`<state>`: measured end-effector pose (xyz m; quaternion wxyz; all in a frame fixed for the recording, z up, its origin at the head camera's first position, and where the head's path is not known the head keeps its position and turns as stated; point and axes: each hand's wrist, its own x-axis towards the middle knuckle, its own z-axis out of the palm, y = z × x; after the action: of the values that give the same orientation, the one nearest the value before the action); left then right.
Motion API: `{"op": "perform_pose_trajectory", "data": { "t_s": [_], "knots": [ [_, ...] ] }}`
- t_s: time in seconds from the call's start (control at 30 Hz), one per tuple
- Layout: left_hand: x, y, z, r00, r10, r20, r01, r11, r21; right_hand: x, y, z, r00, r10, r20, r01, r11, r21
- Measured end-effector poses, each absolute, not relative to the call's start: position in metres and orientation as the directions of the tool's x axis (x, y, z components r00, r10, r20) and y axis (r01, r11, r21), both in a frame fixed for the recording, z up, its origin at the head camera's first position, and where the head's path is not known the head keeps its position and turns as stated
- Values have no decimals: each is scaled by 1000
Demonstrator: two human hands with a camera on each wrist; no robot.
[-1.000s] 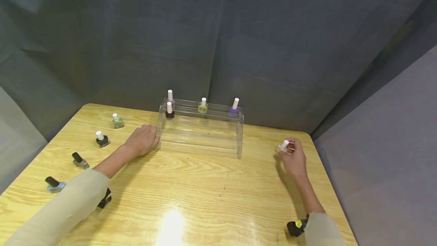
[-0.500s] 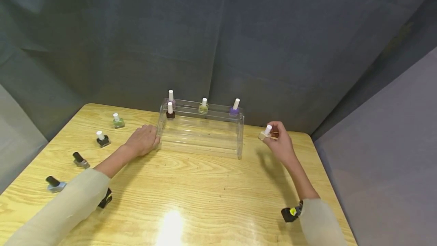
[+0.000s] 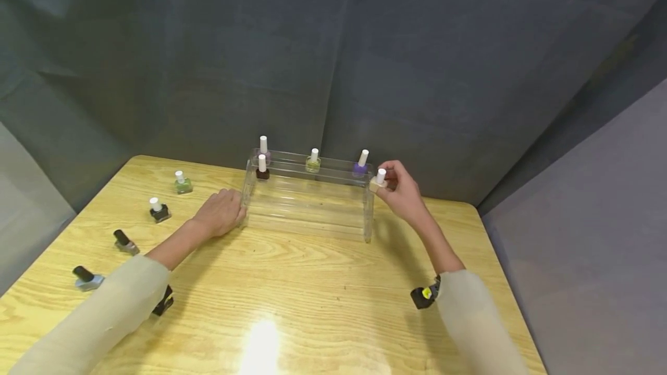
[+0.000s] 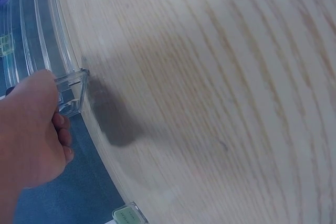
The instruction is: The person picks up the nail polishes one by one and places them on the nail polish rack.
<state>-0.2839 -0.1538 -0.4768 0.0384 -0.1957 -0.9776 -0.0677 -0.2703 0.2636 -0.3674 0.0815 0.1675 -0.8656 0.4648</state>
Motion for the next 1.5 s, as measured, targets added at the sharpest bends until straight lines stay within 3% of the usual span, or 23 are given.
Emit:
{"op": "perform_pose_trajectory", "data": {
  "t_s": [0.23, 0.53, 0.77, 0.97, 1.5],
  "knots": [
    [-284, -153, -476, -920, 380, 93, 389, 914, 112, -270, 232, -349, -924, -272, 269, -374, 488, -789],
    [-287, -156, -481, -915, 386, 117, 399, 909, 120, -297, 210, -364, -919, -316, 236, -366, 459, -810],
    [-286, -156, -479, -923, 374, 94, 383, 916, 114, -298, 184, -355, -918, -351, 184, -340, 461, -820],
    [-284, -154, -476, -925, 372, 76, 379, 918, 116, -322, 178, -384, -910, -366, 196, -363, 471, -804],
    [-284, -154, -479, -925, 371, 88, 379, 920, 105, -331, 152, -398, -902, -366, 229, -380, 421, -824]
  ]
}}
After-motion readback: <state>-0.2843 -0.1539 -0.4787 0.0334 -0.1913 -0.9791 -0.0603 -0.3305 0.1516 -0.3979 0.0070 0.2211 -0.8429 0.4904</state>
